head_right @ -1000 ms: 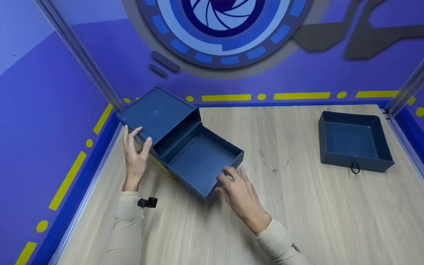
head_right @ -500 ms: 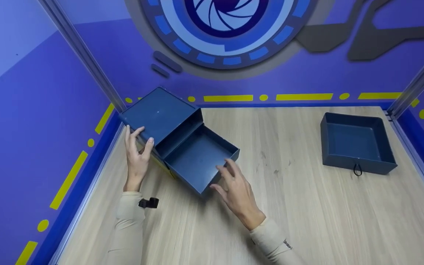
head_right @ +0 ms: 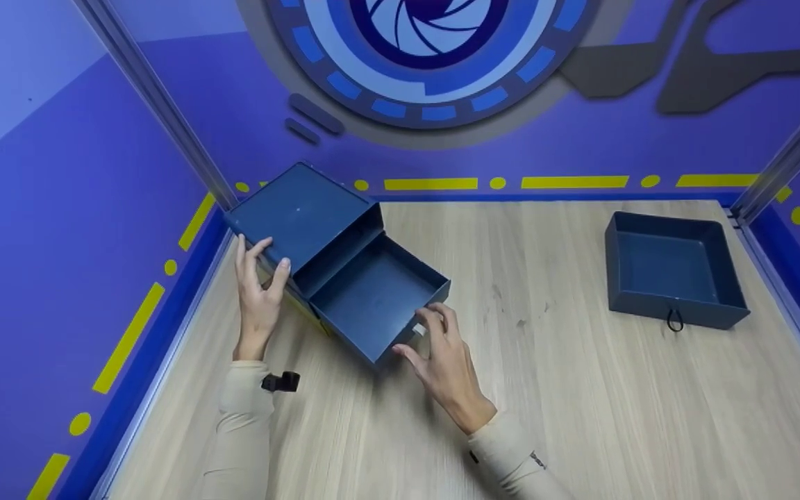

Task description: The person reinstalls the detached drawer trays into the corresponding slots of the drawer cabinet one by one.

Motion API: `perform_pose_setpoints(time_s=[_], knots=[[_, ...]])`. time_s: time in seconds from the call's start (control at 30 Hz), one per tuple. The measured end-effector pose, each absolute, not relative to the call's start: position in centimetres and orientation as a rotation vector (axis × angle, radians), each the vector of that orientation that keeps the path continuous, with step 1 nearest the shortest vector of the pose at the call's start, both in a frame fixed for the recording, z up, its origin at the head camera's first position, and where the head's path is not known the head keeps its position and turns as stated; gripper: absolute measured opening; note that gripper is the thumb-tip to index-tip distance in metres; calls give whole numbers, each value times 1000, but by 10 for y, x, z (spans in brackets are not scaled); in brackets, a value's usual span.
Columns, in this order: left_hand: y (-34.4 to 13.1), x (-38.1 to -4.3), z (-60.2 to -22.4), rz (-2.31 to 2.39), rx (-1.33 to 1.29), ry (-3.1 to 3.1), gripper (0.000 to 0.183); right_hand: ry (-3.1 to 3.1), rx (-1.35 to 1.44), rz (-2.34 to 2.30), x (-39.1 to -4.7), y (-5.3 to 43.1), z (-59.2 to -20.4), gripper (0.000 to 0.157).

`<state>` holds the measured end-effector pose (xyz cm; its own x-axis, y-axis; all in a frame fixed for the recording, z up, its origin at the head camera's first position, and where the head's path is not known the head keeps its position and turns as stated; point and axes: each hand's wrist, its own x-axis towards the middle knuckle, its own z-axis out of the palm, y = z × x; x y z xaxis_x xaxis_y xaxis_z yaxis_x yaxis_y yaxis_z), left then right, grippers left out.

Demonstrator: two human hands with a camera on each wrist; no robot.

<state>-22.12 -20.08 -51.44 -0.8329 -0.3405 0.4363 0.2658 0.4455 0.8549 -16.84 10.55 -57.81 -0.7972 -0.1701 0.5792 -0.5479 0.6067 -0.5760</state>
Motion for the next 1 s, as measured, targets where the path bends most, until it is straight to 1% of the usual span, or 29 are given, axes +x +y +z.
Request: perform_pose_setpoints(time_s=[0.13, 0.37, 1.0], knots=[[-201, -221, -515, -1405, 74, -2150, 52, -2366, 556, 1084, -169, 101, -577, 65], [-201, -220, -516, -1396, 81, -2150, 52, -2374, 551, 1100, -172, 94, -576, 56], [-201, -221, -515, -1403, 70, -2139, 52, -2372, 542, 1125, -183, 78, -573, 53]])
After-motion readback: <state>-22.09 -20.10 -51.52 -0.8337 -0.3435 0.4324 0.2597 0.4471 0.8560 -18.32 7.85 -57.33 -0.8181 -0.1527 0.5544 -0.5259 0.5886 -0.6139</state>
